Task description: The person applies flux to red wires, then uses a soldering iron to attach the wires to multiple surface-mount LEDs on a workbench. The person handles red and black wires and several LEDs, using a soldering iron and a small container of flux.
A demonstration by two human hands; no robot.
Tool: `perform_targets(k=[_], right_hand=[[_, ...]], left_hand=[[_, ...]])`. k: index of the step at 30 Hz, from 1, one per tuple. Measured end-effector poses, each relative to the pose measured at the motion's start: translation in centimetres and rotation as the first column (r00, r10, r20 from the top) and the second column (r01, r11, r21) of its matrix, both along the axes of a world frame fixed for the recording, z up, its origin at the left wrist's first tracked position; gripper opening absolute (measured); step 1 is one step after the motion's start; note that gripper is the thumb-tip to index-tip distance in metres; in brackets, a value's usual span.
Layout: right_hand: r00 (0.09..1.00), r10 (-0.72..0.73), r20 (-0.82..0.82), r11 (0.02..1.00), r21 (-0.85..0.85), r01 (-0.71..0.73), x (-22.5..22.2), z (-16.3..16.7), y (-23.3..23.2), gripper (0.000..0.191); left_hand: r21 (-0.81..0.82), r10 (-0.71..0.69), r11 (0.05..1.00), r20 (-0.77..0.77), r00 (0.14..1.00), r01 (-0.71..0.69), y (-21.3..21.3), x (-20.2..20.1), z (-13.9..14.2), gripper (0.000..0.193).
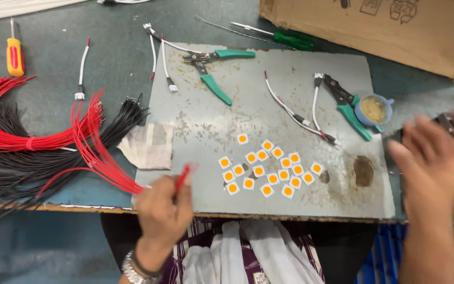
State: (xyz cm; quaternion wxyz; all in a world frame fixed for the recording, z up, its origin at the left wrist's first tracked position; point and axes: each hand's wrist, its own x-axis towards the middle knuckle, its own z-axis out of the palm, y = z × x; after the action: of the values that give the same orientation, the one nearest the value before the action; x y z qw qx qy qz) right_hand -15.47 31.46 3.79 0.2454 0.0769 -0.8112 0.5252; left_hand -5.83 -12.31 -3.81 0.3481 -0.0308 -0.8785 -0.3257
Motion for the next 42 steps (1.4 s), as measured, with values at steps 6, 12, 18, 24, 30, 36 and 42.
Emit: perform_targets(k=[6, 12, 18, 24, 30, 36, 42], right_hand=[[0.985, 0.172, -0.008, 0.56, -0.822, -0.104, 10.7, -1.8, -1.1, 0.072], [0.966, 0.259, -0.028, 0.413, -0.9, -0.137, 9.7, -3.9, -1.6, 0.065], [0.955, 0.296, -0.032, 0.377, -0.914, -0.148, 10.2, -4.4, -1.2, 0.058], [0.964, 0.262, -0.051, 0.406, -0.9, -0.158, 11.9, -4.3, -2.4, 0.051], [0.983, 0.054, -0.175, 0.596, -0.784, -0.172, 11.8, -4.2, -3.3, 0.045], [0.974, 0.092, -0.206, 0.895, -0.412, -0.171, 11.4, -3.8, -6.0, 0.039], [0.968, 0.246, -0.039, 0.941, 0.247, -0.229, 9.1, -5.0, -13.9, 0.041]], left_hand=[[0.116, -0.308, 0.945, -0.005, 0.951, 0.307, 1.3, 0.5, 0.5, 0.011], [0.185, -0.391, 0.91, 0.079, 0.917, 0.372, 1.4, -0.4, 3.6, 0.012], [0.227, -0.404, 0.9, 0.114, 0.908, 0.372, 1.2, 0.0, 2.4, 0.009], [0.304, -0.449, 0.867, 0.135, 0.883, 0.394, 1.4, -0.6, 3.8, 0.011], [0.217, -0.508, 0.85, 0.1, 0.855, 0.48, 2.0, -0.2, 3.6, 0.015], [0.108, -0.515, 0.853, 0.012, 0.857, 0.511, 2.5, -0.5, 3.5, 0.017], [0.026, -0.534, 0.846, 0.045, 0.844, 0.533, 2.6, -0.4, 3.3, 0.018]])
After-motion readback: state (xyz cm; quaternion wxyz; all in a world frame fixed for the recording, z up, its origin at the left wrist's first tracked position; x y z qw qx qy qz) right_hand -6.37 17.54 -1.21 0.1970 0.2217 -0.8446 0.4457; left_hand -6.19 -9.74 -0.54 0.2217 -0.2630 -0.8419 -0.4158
